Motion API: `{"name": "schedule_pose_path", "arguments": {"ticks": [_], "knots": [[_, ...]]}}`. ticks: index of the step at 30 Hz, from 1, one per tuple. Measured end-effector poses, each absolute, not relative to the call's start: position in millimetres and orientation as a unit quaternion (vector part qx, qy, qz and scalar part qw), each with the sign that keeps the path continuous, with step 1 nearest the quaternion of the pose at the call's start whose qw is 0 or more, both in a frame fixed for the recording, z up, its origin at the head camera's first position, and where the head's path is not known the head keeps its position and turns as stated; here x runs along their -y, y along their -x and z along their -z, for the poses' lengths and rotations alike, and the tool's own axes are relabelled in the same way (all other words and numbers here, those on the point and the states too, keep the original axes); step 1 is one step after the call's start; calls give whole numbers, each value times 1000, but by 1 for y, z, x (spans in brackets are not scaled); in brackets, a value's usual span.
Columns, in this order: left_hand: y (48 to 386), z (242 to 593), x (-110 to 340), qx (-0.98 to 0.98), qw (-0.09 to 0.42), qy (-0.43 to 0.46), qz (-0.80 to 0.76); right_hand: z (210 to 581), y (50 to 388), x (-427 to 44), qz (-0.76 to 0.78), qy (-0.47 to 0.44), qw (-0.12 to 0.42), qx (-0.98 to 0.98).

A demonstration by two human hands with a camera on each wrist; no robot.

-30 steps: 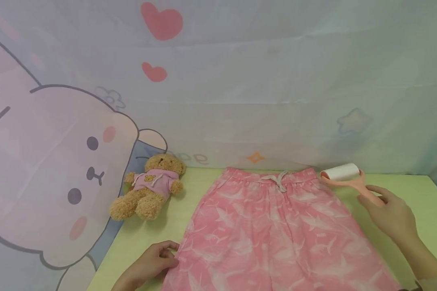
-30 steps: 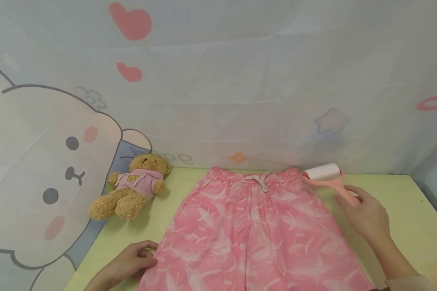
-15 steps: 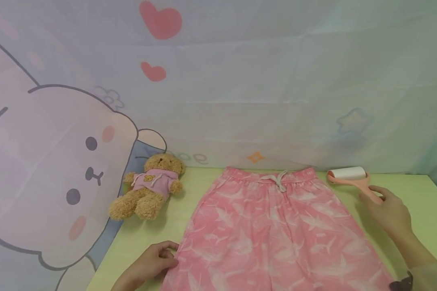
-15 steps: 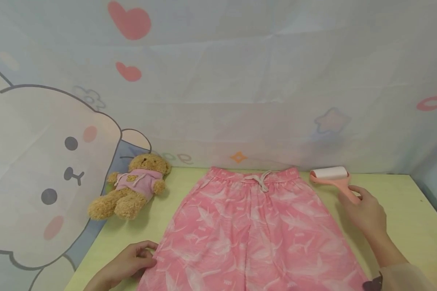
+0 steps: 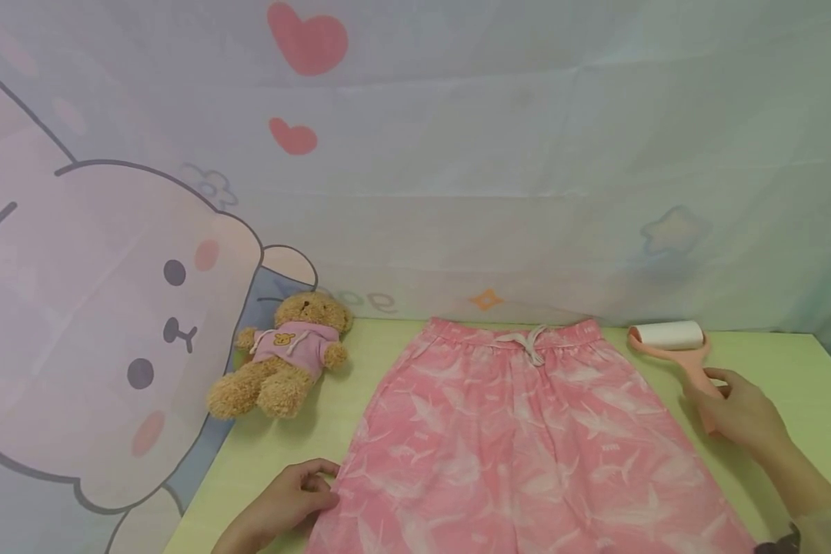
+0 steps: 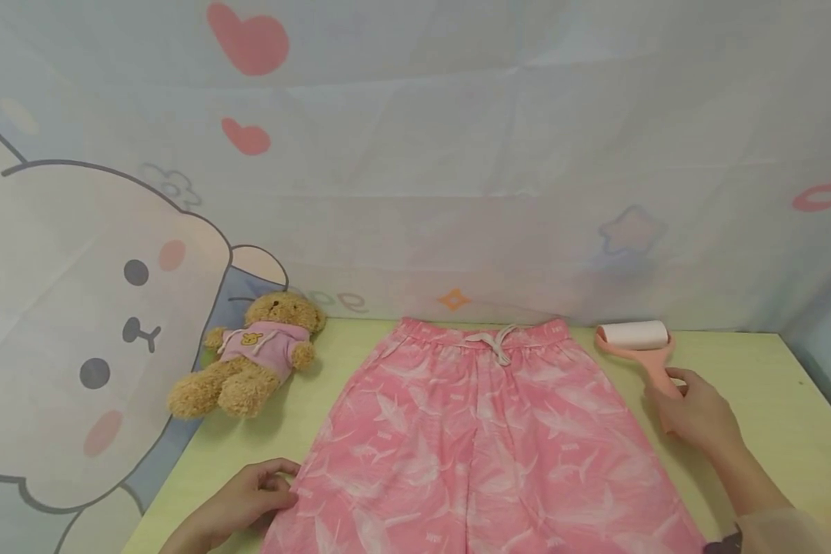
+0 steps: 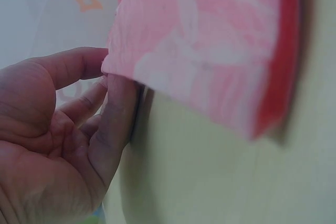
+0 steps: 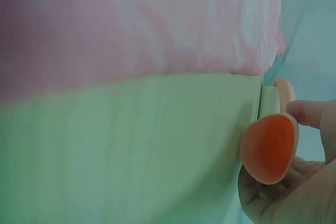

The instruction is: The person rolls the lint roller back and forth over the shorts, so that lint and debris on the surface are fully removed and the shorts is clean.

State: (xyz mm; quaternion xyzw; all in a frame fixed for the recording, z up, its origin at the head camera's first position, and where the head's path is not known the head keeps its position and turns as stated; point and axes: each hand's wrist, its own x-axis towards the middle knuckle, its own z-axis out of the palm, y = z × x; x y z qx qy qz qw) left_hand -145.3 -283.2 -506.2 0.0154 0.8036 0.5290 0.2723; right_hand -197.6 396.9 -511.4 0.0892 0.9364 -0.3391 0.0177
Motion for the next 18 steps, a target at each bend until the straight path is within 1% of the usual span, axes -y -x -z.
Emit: {"name": "schedule_pose_path", "arguments": {"ticks": [5, 8, 12, 15, 18], "knots": [[143, 502, 284, -810, 266, -15, -523, 509, 195, -401, 331, -83, 39, -939], [140, 495, 284, -839, 244, -27, -486, 506, 193, -403, 331, -78, 42, -939], [137, 478, 277, -901, 186, -43, -389, 501, 189, -403, 329, -67, 8, -942], [139, 458, 265, -939, 131, -49, -315, 495, 190, -401, 324, -60, -28, -944], [146, 436, 251, -956, 81, -57, -275, 484, 195, -395, 310, -52, -57, -948]]}}
